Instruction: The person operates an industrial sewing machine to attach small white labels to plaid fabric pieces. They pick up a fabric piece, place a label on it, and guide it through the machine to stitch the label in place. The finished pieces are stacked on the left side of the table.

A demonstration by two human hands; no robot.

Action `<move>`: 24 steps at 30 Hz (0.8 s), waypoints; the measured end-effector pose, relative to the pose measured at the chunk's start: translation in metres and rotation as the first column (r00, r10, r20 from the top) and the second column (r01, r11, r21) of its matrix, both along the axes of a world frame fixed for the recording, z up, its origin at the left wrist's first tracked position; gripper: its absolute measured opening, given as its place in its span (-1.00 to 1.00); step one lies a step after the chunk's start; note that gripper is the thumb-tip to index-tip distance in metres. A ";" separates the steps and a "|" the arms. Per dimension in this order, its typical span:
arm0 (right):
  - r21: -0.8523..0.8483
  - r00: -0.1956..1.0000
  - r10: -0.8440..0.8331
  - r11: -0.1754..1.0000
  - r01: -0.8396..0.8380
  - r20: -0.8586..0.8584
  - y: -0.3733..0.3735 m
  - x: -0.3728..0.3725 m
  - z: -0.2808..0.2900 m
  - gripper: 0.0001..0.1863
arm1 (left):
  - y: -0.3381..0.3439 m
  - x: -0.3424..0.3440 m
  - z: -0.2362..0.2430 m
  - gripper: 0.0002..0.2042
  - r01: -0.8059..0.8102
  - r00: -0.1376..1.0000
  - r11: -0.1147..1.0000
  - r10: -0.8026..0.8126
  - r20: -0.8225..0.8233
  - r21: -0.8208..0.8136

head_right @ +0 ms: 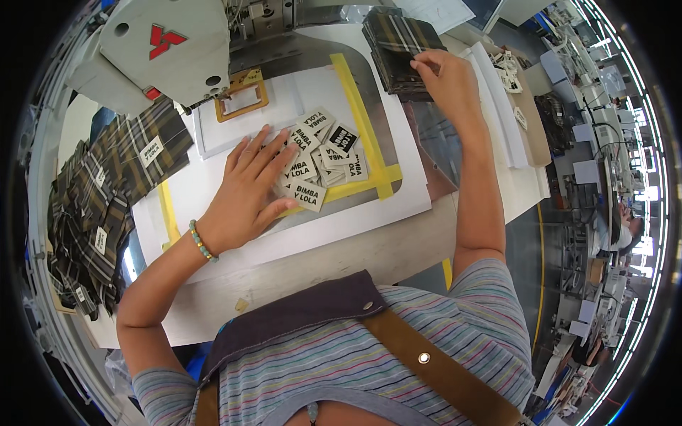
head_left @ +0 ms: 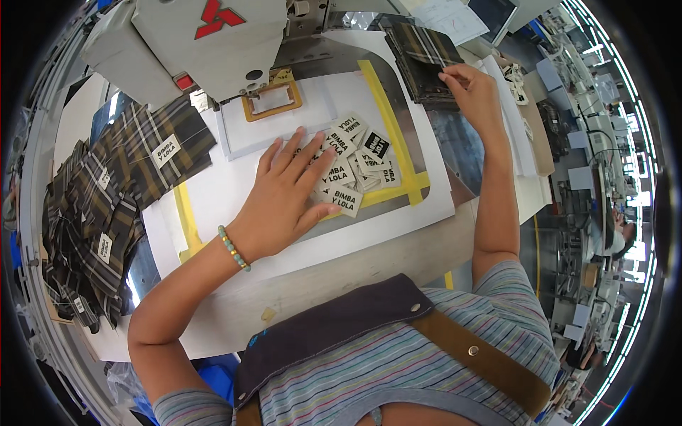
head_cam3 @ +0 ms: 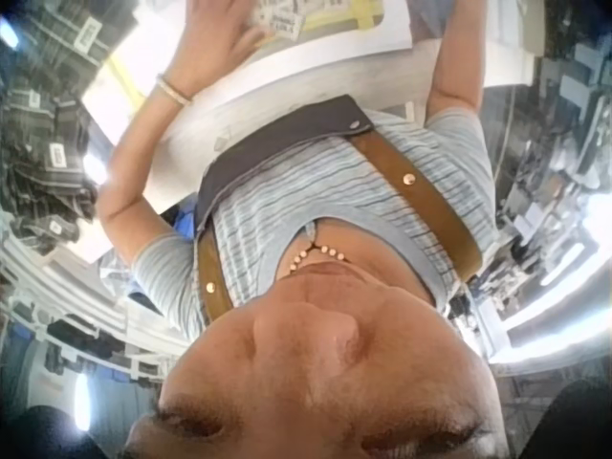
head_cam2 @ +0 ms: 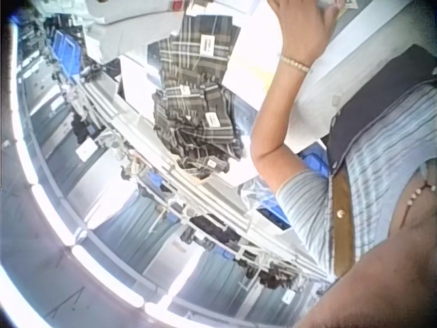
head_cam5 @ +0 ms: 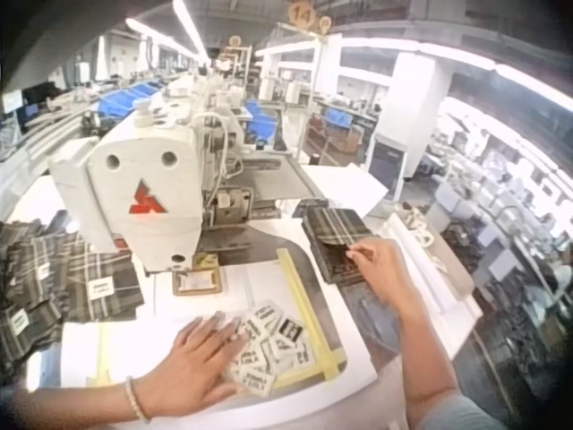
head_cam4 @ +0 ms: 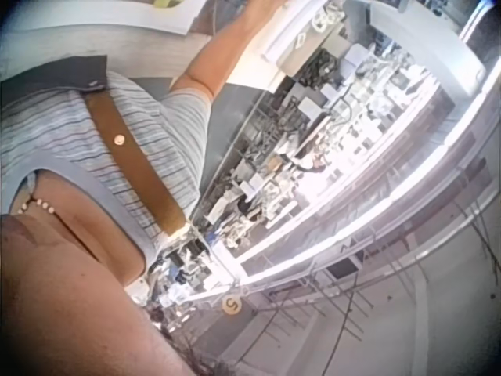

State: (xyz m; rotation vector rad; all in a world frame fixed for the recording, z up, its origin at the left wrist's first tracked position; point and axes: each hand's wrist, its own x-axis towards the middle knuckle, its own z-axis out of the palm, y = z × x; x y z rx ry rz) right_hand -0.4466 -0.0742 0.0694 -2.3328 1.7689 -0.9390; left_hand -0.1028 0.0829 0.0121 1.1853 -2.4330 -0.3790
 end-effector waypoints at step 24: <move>-0.263 0.835 0.350 0.835 -0.484 -0.424 0.053 0.074 -0.030 -0.90 | -0.087 -0.016 -0.006 -0.88 -0.138 0.979 0.859 0.042 -0.201 -0.492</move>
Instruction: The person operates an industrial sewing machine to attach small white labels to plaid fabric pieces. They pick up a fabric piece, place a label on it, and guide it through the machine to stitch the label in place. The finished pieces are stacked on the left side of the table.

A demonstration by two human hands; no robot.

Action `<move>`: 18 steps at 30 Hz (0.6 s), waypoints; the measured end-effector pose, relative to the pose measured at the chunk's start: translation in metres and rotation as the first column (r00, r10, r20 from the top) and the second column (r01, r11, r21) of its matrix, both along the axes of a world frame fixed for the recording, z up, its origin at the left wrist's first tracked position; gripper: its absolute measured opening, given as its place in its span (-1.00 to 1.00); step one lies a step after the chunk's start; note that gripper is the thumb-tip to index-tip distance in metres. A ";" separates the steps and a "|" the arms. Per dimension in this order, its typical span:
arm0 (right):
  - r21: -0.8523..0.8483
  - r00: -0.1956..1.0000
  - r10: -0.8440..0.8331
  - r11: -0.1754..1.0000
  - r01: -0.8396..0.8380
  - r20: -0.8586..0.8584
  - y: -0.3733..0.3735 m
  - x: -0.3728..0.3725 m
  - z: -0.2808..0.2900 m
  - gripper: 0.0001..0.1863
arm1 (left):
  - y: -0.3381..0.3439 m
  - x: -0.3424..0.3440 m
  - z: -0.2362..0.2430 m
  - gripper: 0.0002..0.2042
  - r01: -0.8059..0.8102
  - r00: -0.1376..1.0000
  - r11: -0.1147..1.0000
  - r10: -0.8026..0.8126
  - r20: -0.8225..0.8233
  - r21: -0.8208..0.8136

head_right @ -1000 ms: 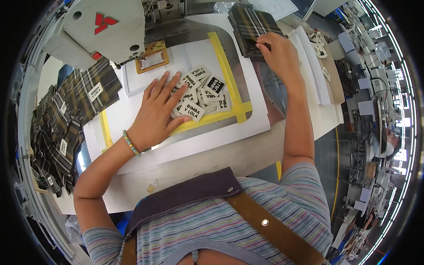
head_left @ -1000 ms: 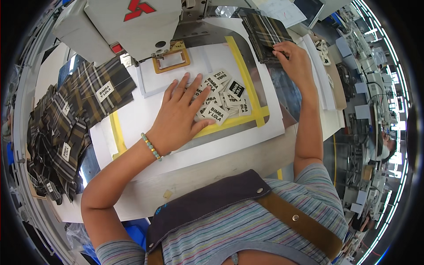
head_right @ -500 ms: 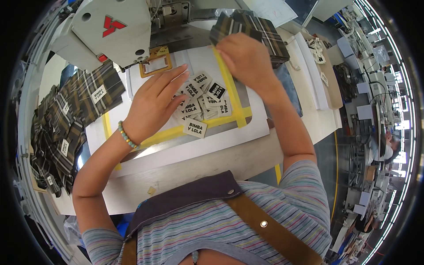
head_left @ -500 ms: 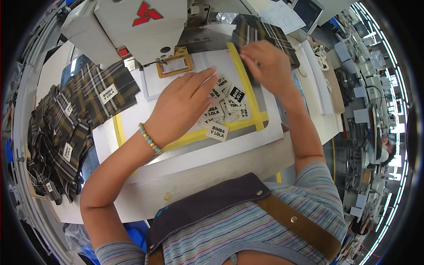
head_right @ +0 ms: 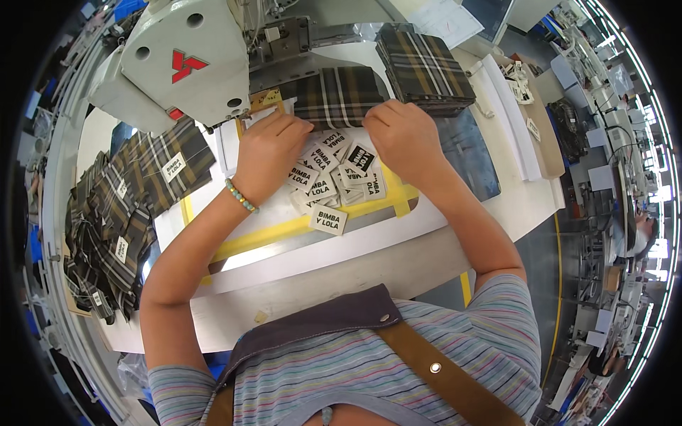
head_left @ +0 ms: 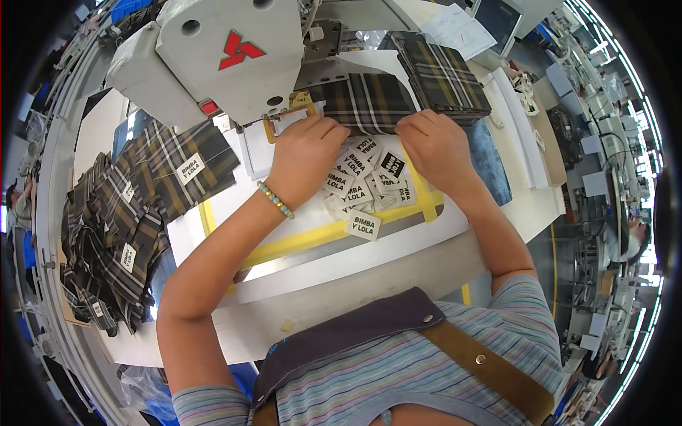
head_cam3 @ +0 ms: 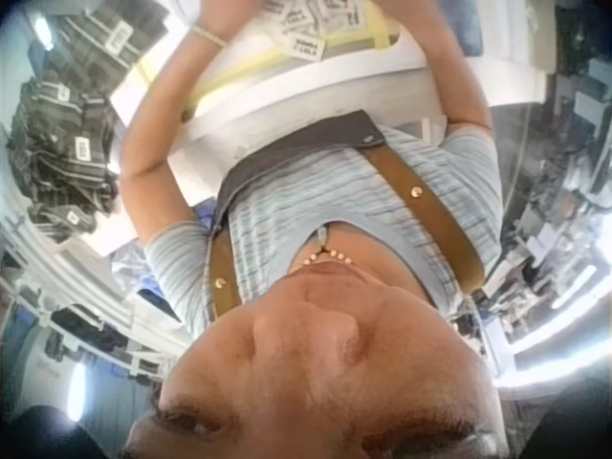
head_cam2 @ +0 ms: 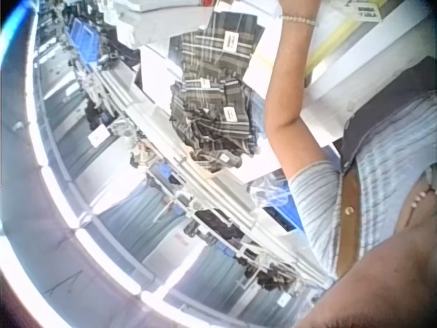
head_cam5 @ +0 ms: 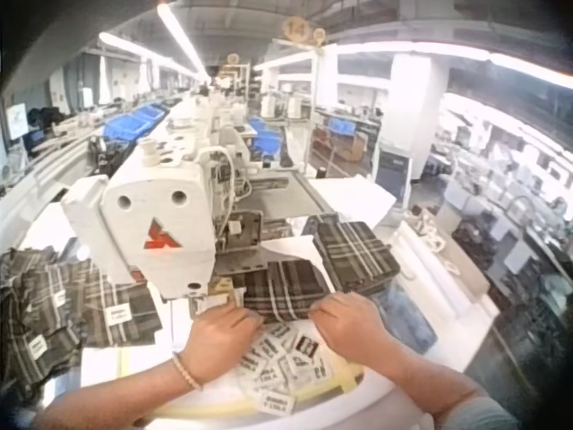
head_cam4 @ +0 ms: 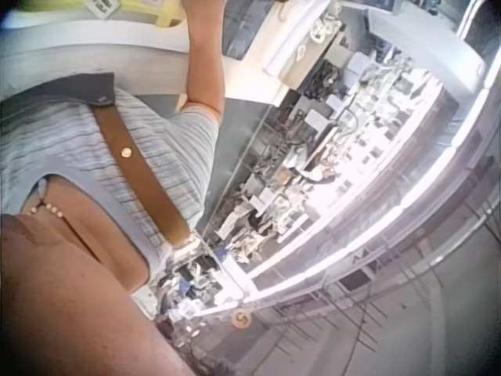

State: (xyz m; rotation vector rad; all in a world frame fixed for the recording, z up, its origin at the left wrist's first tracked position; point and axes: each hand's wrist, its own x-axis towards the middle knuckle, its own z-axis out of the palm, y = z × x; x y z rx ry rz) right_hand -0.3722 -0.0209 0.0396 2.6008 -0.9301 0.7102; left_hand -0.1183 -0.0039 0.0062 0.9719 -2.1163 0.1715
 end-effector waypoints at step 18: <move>0.293 0.967 0.255 0.923 -0.251 0.025 -0.028 0.065 -0.007 -0.84 | 0.046 0.102 0.006 -0.73 -0.165 0.863 0.983 0.181 0.471 -0.076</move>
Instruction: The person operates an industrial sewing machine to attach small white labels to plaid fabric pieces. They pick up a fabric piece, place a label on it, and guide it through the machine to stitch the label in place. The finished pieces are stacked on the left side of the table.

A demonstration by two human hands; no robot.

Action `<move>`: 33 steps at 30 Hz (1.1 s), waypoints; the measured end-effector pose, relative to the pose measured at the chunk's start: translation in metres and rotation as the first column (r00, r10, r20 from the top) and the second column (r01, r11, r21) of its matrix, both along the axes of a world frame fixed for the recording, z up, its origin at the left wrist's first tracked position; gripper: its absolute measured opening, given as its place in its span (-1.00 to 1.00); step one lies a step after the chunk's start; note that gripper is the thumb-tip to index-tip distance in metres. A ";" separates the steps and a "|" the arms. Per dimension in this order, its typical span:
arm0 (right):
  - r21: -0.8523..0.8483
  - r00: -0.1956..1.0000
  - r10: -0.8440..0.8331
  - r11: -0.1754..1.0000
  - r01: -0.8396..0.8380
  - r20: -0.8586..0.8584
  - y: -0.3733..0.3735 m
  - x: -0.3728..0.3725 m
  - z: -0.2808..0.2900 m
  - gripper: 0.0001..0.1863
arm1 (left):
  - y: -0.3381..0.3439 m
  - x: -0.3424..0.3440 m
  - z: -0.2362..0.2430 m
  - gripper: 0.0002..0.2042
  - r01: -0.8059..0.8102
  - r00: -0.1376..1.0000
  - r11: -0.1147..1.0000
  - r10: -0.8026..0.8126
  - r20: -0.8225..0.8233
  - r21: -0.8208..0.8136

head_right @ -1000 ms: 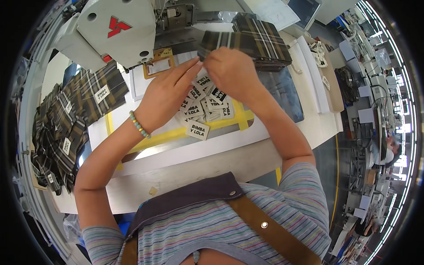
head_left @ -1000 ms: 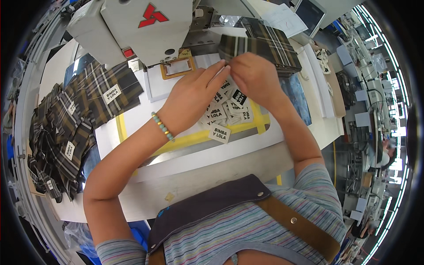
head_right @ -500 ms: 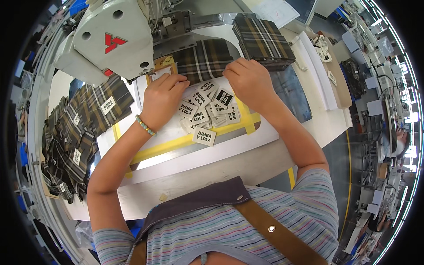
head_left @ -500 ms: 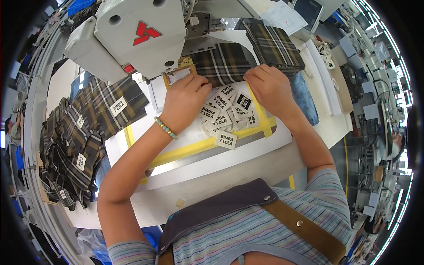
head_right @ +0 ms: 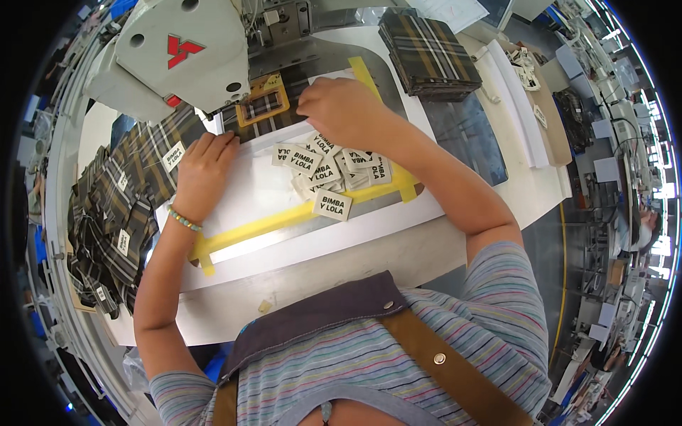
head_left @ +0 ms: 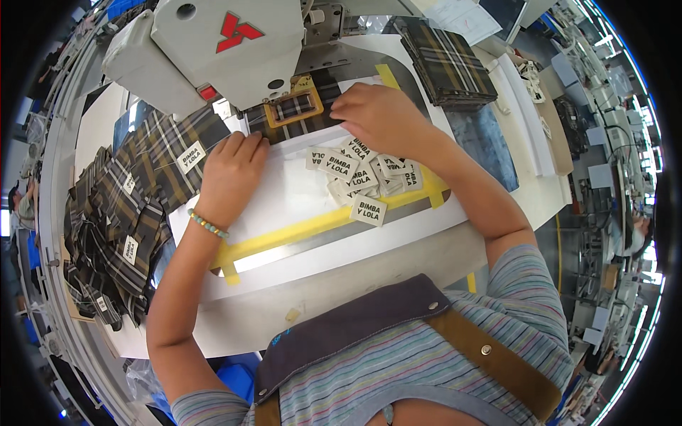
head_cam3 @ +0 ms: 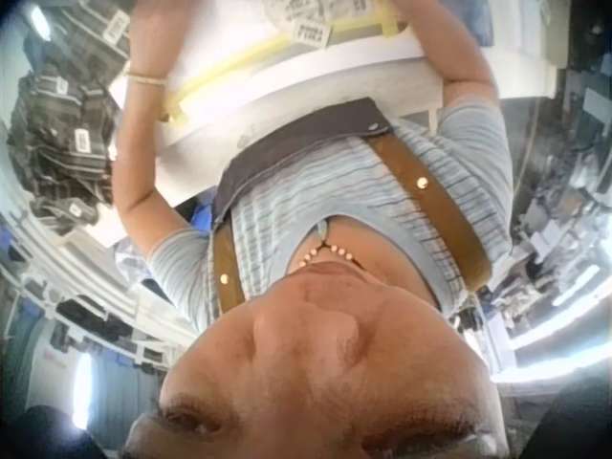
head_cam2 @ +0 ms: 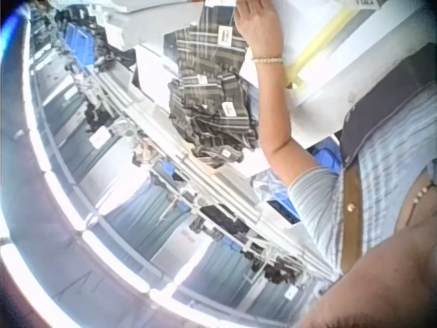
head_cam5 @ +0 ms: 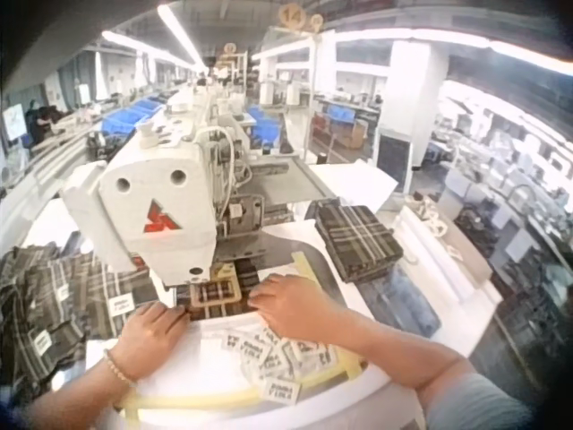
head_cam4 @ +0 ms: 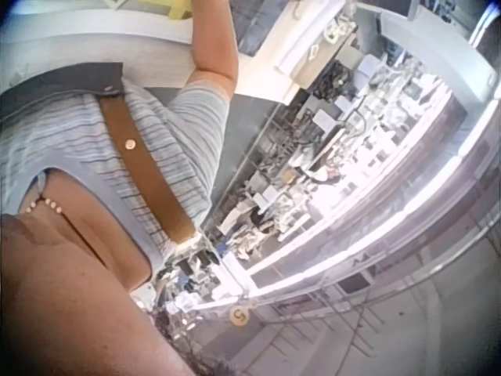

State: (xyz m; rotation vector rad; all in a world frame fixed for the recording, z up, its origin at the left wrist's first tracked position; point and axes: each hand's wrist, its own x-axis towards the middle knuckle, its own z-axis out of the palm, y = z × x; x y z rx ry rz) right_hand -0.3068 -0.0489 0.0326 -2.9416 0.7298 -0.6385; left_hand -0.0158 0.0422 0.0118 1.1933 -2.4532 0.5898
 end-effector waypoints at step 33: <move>0.155 0.995 -0.065 0.985 0.076 -0.076 0.023 -0.040 -0.014 -0.56 | 0.043 0.009 0.005 -0.56 0.050 0.929 0.941 0.079 -0.362 0.334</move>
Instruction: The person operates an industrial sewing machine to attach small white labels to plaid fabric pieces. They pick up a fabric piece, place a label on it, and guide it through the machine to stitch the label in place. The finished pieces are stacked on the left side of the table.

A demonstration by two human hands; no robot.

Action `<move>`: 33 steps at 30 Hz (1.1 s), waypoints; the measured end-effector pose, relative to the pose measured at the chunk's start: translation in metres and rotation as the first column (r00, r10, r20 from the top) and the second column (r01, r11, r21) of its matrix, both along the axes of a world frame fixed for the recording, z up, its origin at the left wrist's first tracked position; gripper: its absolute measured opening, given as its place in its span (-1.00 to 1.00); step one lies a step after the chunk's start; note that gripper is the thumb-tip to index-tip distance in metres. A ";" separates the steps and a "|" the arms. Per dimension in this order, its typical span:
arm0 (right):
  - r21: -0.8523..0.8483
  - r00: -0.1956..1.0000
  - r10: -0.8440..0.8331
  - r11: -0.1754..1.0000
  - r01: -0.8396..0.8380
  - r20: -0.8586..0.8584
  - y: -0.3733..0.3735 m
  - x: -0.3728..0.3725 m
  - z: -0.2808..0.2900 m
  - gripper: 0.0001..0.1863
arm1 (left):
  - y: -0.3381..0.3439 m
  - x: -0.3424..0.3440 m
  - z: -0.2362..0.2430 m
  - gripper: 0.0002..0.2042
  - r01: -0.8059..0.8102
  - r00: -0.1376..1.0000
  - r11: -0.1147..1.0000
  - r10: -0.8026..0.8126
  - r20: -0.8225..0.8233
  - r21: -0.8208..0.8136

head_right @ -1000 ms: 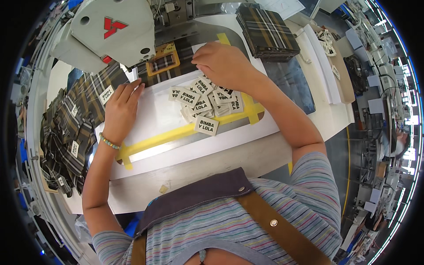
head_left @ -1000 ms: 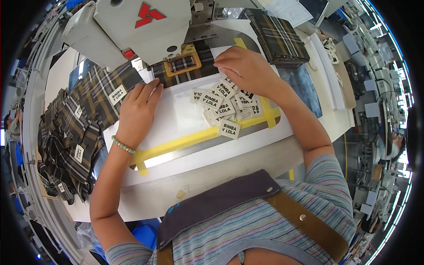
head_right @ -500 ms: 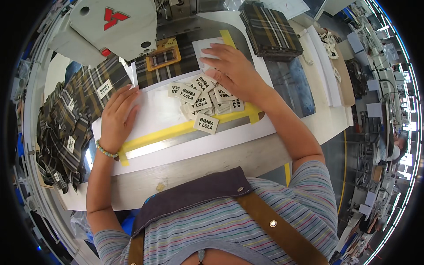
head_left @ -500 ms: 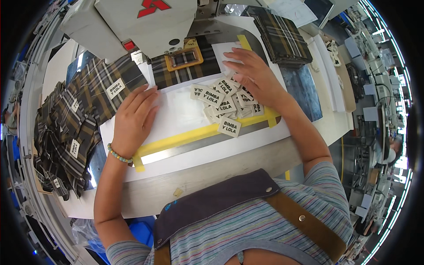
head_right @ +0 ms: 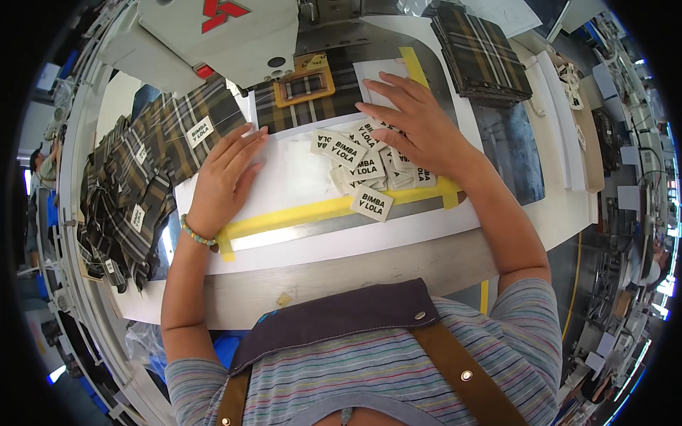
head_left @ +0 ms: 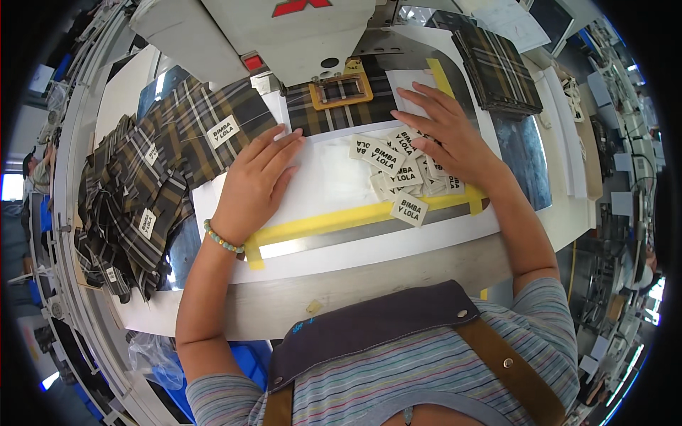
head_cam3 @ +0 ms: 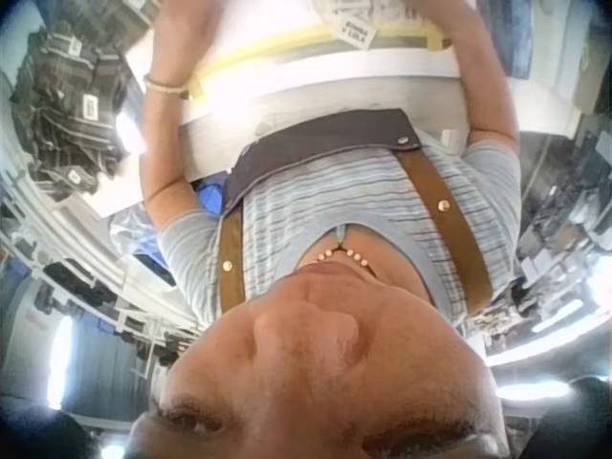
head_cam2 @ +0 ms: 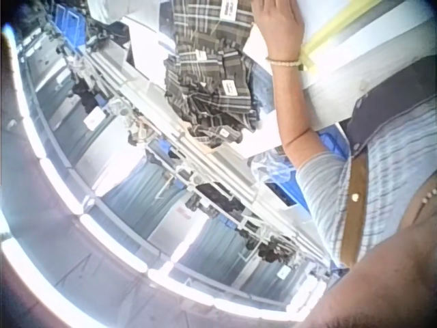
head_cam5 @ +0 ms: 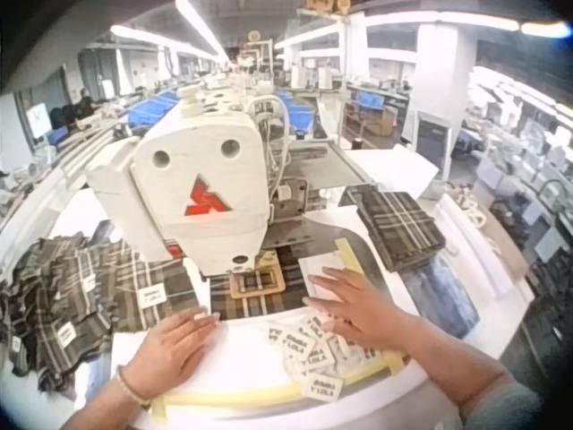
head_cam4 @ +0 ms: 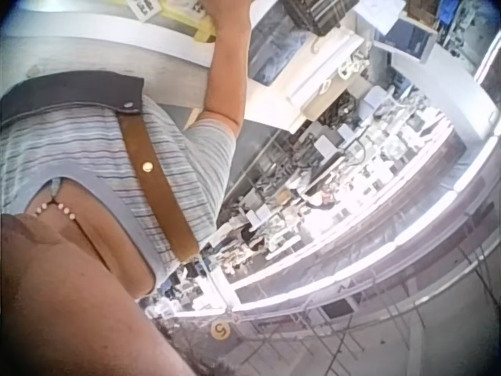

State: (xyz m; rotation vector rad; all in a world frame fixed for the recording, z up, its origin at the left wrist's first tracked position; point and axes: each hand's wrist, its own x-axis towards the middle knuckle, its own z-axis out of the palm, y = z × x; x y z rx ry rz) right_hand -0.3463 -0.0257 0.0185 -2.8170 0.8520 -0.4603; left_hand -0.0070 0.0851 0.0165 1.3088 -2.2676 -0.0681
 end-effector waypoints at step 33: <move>0.123 0.984 -0.048 0.992 0.027 0.170 0.029 0.041 0.031 -0.82 | 0.003 0.002 0.006 -0.61 -0.225 0.964 0.974 0.224 -0.143 0.007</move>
